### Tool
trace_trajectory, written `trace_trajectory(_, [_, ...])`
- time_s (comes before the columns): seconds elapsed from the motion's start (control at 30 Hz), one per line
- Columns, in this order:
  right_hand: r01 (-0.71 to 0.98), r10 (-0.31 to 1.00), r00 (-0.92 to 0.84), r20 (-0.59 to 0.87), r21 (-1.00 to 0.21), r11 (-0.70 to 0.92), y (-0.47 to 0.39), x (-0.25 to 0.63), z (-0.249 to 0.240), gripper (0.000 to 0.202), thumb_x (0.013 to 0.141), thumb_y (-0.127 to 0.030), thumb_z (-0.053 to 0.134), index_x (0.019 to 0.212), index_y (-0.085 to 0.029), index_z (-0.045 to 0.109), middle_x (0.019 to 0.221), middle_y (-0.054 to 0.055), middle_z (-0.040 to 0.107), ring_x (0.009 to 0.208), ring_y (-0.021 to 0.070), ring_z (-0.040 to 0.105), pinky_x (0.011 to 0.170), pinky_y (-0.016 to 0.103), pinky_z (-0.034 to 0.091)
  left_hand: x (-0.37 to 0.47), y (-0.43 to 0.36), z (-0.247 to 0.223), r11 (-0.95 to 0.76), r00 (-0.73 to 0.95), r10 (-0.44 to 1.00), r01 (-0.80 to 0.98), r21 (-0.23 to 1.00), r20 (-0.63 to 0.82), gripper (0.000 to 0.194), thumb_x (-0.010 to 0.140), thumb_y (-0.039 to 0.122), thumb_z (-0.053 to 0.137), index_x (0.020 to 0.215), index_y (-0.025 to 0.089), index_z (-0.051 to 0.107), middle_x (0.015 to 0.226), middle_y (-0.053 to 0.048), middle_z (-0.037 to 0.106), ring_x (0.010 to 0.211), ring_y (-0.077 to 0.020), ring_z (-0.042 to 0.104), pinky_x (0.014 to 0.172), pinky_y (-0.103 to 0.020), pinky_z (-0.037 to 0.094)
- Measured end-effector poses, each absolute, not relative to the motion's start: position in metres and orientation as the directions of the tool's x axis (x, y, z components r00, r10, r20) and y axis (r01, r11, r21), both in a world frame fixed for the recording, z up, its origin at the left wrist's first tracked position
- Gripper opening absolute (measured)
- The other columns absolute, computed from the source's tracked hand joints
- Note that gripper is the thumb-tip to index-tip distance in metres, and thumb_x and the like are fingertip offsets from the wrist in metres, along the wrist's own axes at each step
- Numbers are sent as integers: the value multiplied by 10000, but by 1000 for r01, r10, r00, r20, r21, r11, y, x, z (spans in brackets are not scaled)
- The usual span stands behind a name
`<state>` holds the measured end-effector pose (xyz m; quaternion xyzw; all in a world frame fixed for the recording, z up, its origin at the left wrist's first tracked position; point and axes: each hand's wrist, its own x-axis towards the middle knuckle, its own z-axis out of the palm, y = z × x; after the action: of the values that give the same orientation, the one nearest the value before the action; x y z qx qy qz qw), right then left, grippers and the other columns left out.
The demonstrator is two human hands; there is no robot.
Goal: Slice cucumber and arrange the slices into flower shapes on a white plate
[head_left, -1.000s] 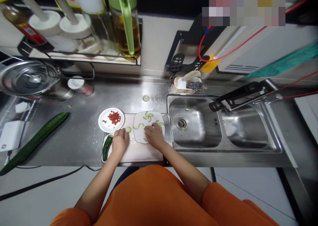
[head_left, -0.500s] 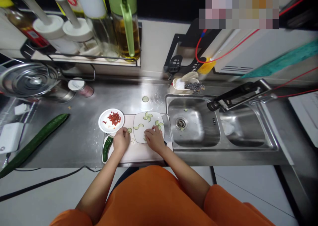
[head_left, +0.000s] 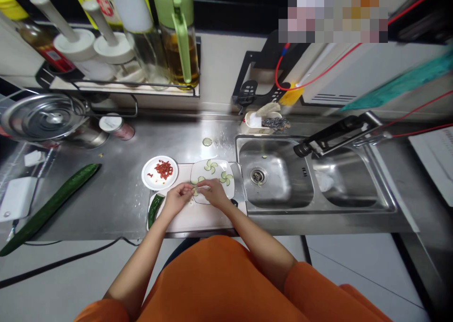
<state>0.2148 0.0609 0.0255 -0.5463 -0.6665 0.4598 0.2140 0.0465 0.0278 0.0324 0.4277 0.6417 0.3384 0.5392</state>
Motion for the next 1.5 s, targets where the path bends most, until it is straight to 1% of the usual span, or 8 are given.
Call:
trace_trajectory(0.17, [467,908,-336,-251,-881,-70,62,221,29,93,774,-227,617,772,-203,707,767,-5,691,779,148,596,698,239,428,52,29,38,519,6,854,65,852,-521,440,604,479,731,871,137,665,694,-8,629,606,-93,523,601,-217,416])
trace_trajectory(0.4, [493,904,-383,-192,-870,24,62,229,42,103,795,-211,600,779,-202,702,748,3,674,781,143,575,678,230,397,54,31,39,743,68,667,-138,655,-742,478,631,576,687,744,127,572,657,-17,599,501,-55,473,441,-170,294])
trace_trajectory(0.57, [537,893,-436,-111,-829,159,64,233,47,85,804,-212,623,770,-221,700,732,-16,673,792,144,557,766,256,383,56,35,39,817,119,565,-218,534,-816,376,686,468,692,811,144,548,671,-24,617,476,-46,484,414,-147,292])
trace_trajectory(0.73, [547,903,-412,-121,-826,138,65,233,46,80,799,-226,635,762,-225,706,750,-20,693,812,148,567,765,255,387,56,41,35,785,122,604,-260,562,-788,351,599,346,769,810,134,585,678,-17,617,475,-32,483,413,-137,309])
trace_trajectory(0.9, [508,913,-359,-194,-861,17,66,229,36,120,790,-199,608,730,-213,711,698,-29,689,684,121,595,704,234,414,54,52,27,719,-3,684,-164,676,-729,477,512,392,793,874,141,611,529,49,534,447,-52,469,421,-157,303])
trace_trajectory(1.1, [599,933,-156,-324,-782,-171,67,216,21,97,783,-205,587,770,-213,683,720,-16,685,683,137,603,653,243,430,47,68,11,573,-117,820,145,807,-561,417,560,384,734,897,146,674,672,-13,657,567,-102,553,591,-231,437])
trace_trajectory(1.3, [697,940,-49,-337,-686,-209,71,202,13,91,798,-192,540,766,-205,625,704,-10,658,656,138,576,600,234,390,48,78,8,413,-158,907,518,749,-391,252,674,318,615,882,200,697,740,-1,698,678,-141,610,694,-254,450])
trace_trajectory(1.5, [775,951,-16,-309,-605,-184,74,196,10,113,804,-169,531,750,-205,623,690,6,650,659,156,540,624,248,349,56,83,15,324,-135,939,649,688,-316,199,713,267,564,861,213,686,760,-1,701,697,-148,617,691,-243,444])
